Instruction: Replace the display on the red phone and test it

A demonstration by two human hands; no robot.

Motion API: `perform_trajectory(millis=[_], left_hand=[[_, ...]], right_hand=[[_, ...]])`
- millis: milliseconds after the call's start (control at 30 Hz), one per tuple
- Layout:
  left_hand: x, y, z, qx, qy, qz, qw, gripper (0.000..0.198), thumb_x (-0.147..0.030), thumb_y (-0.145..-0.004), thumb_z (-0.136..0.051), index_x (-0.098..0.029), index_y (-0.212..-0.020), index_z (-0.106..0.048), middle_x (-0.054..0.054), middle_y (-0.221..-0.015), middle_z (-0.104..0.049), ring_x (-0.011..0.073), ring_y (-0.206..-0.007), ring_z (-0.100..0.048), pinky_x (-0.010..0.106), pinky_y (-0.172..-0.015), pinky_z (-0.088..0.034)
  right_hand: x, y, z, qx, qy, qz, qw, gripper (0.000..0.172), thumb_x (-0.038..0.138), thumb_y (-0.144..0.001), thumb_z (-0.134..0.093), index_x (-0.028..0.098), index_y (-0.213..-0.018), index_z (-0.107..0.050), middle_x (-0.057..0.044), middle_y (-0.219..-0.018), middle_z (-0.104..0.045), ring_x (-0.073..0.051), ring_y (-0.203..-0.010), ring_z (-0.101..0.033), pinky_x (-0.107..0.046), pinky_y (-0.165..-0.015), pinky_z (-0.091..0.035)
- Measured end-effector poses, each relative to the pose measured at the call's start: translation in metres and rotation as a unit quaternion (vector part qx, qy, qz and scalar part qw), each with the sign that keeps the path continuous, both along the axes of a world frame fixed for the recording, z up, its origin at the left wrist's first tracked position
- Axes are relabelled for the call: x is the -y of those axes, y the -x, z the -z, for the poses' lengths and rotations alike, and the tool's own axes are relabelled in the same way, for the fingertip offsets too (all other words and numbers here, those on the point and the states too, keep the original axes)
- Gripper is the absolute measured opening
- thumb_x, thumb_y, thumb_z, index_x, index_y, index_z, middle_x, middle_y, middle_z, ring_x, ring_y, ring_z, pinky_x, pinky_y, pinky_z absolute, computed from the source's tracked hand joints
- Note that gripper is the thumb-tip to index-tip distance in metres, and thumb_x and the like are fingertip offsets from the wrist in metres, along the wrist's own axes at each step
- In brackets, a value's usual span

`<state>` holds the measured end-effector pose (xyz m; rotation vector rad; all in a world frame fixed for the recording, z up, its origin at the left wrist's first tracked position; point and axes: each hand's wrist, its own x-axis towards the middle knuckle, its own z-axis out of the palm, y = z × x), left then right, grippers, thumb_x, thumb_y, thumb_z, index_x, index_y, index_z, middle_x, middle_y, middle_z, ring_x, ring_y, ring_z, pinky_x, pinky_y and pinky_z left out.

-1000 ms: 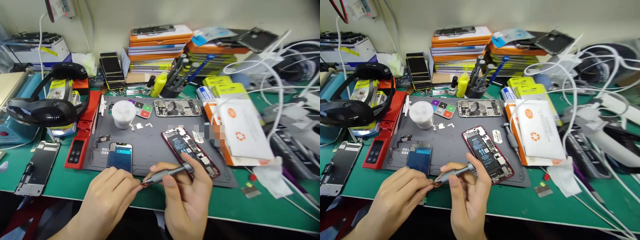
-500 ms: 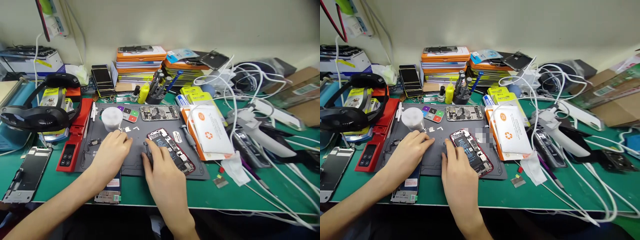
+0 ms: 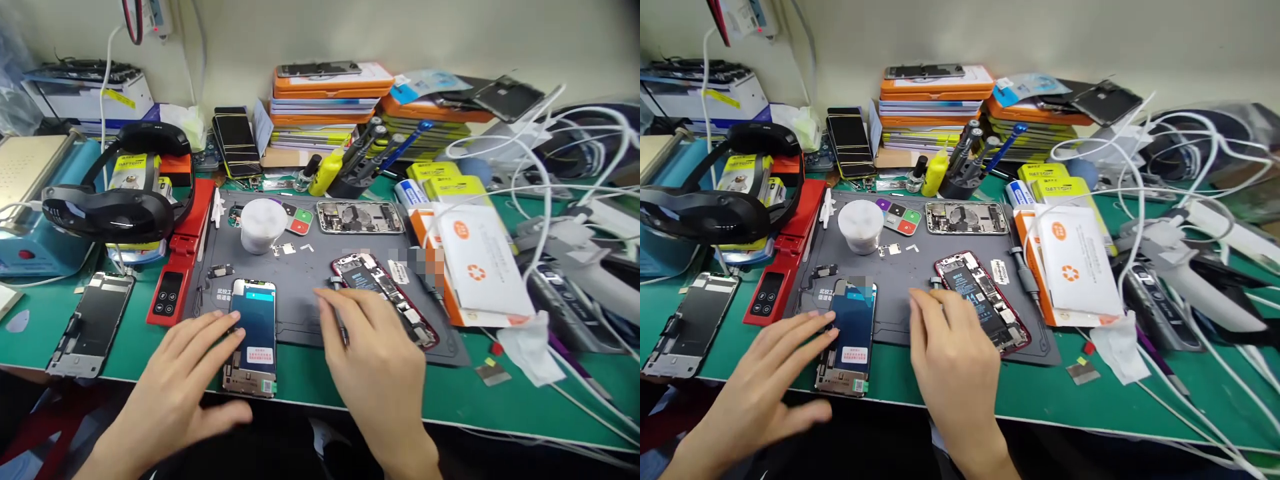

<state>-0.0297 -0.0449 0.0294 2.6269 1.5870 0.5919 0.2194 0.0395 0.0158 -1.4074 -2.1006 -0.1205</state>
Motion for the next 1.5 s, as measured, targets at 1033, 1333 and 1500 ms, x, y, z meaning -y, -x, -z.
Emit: perform_trajectory(millis=[1033,1333,1500], left_hand=[[-0.007,0.010,0.036,0.007,-0.015,0.069,0.997,0.063,-0.054,-0.101,-0.074,-0.024,-0.155,-0.062,0.009,-0.165,-0.061,0.0272,-0.146,-0.055,0.045,-0.136,-0.019],[-0.007,0.010,0.038,0.017,-0.014,0.067,0.998,0.062,-0.054,-0.102,-0.074,-0.025,-0.155,-0.062,0.008,-0.165,-0.061,0.0266,-0.146,-0.055,0.046,-0.134,-0.021],[-0.006,0.010,0.038,0.017,-0.013,0.067,0.998,0.061,-0.053,-0.103,-0.072,-0.025,-0.156,-0.062,0.008,-0.165,-0.061,0.0272,-0.146,-0.055,0.046,-0.134,-0.021]], right_hand=[[0.001,0.059,0.004,-0.045,0.157,0.077,0.984,0.019,0.030,-0.112,-0.058,0.024,-0.103,-0.074,0.001,-0.096,-0.080,-0.018,-0.070,-0.074,-0.033,-0.060,-0.042],[0.001,0.058,0.004,-0.108,0.214,0.088,0.967,0.014,0.027,-0.107,-0.061,0.026,-0.103,-0.074,0.001,-0.102,-0.080,-0.021,-0.079,-0.074,-0.034,-0.072,-0.051],[0.002,0.062,0.005,-0.088,0.194,0.098,0.972,0.019,0.030,-0.111,-0.057,0.025,-0.103,-0.074,0.000,-0.098,-0.079,-0.021,-0.077,-0.072,-0.033,-0.067,-0.046]])
